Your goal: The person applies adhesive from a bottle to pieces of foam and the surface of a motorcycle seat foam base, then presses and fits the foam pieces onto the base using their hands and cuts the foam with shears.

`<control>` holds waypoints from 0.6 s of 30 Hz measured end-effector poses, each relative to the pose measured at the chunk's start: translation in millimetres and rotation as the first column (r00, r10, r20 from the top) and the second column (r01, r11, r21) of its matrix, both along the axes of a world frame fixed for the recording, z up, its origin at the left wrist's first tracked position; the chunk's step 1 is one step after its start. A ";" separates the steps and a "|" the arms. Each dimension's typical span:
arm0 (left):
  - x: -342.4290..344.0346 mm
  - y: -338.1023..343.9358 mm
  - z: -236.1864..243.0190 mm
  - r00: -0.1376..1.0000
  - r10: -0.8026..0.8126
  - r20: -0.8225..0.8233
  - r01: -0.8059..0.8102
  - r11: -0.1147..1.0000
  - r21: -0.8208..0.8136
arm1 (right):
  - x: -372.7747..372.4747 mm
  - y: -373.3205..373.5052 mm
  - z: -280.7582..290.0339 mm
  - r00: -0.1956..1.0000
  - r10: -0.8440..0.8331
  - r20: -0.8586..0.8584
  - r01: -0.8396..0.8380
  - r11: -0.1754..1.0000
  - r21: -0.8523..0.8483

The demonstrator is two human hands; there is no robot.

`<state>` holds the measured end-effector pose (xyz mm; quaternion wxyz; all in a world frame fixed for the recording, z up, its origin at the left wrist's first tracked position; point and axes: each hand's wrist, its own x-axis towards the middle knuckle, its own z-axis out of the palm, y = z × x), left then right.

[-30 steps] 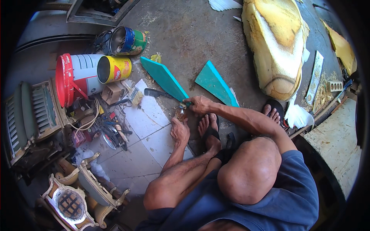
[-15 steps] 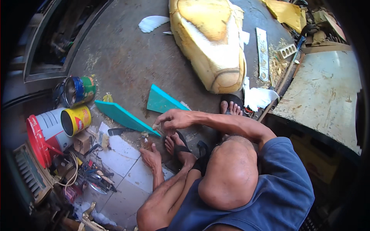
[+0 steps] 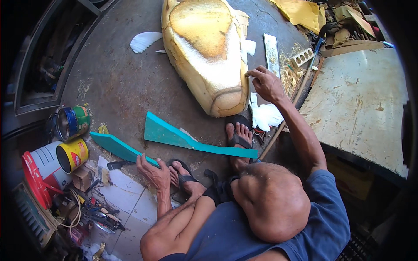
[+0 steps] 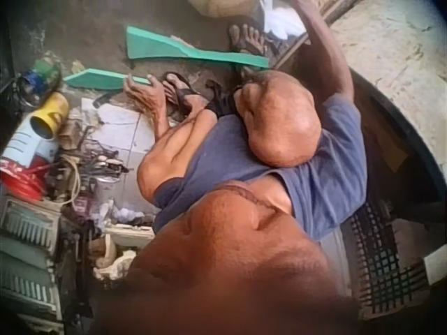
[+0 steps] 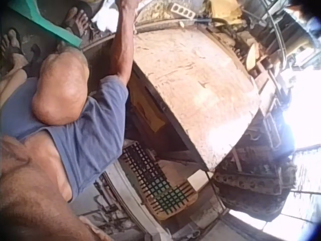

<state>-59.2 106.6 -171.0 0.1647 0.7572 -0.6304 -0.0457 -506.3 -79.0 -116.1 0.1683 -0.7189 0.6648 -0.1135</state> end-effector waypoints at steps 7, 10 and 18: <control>-1.7 22.0 -7.9 0.996 0.089 -0.009 -0.088 0.988 0.126 | 8.6 47.7 -24.1 0.992 -0.093 0.080 0.098 0.993 -0.064; -3.2 22.2 -9.6 0.997 0.082 0.007 -0.082 0.984 0.155 | 22.3 80.8 -30.4 0.987 -0.113 0.114 0.129 0.982 -0.139; -4.7 0.7 0.5 0.999 0.043 -0.015 -0.040 0.984 0.175 | 42.8 130.4 -37.9 0.986 -0.158 0.056 0.162 0.985 -0.066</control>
